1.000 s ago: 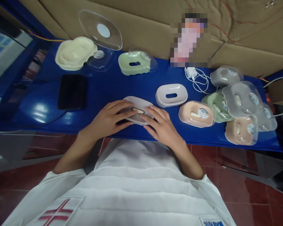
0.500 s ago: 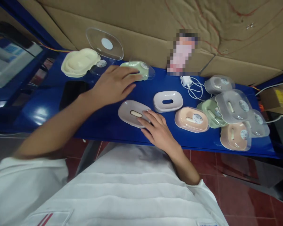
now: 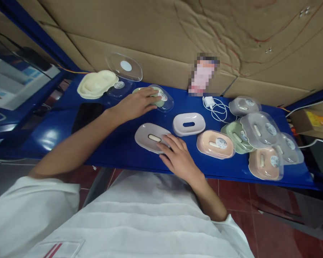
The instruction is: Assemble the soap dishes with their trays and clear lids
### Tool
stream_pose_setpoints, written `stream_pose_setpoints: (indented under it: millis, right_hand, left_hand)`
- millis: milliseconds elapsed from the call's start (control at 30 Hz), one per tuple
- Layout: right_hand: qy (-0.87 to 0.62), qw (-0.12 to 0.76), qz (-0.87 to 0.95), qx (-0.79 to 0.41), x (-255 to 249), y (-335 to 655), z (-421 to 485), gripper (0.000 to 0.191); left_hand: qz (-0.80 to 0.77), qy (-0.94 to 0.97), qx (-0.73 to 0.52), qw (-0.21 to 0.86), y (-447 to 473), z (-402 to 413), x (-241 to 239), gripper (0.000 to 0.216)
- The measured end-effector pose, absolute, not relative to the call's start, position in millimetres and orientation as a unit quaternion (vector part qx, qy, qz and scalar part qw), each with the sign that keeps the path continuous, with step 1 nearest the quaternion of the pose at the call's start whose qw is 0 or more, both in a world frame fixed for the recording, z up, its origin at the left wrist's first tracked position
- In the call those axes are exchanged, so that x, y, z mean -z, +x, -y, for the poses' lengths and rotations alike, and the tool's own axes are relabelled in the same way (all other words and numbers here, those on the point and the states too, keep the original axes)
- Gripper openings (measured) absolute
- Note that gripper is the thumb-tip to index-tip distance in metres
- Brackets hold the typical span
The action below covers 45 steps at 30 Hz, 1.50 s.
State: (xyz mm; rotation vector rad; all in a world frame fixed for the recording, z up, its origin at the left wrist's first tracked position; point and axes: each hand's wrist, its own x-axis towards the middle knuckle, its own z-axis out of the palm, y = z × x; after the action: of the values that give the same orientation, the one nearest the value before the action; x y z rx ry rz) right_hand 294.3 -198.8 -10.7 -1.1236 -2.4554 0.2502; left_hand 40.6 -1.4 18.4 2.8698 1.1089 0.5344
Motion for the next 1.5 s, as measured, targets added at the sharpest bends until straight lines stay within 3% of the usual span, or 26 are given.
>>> stream_pose_setpoints:
  millis: [367,600,833,1067,1300,1500]
  right_hand:
    - [-0.404,0.216,0.881,-0.115,8.7,293.8,199.4,0.048]
    - [-0.434,0.382,0.811,-0.084,16.4,294.3,204.8,0.077]
    - [-0.42,0.27,0.858,-0.119,11.3,295.3,199.7,0.078]
    - [-0.409,0.288,0.863,-0.071,12.1,295.7,201.6,0.083]
    - [-0.42,0.294,0.859,-0.019,10.8,295.5,204.2,0.064]
    - [-0.413,0.314,0.855,-0.021,10.1,294.4,205.6,0.068]
  left_hand:
    - [-0.409,0.869,-0.278,0.006,14.3,69.6,-51.0,0.036]
    - [-0.3,0.887,-0.35,0.012,11.4,150.8,-20.1,0.031]
    - [-0.289,0.9,-0.326,0.026,17.2,159.2,4.0,0.038]
    - [-0.285,0.904,-0.303,0.097,10.9,156.5,12.2,0.041]
    - [-0.282,0.905,-0.306,0.086,10.6,157.7,9.9,0.05]
    - [-0.277,0.906,-0.306,0.087,8.0,157.0,10.9,0.059]
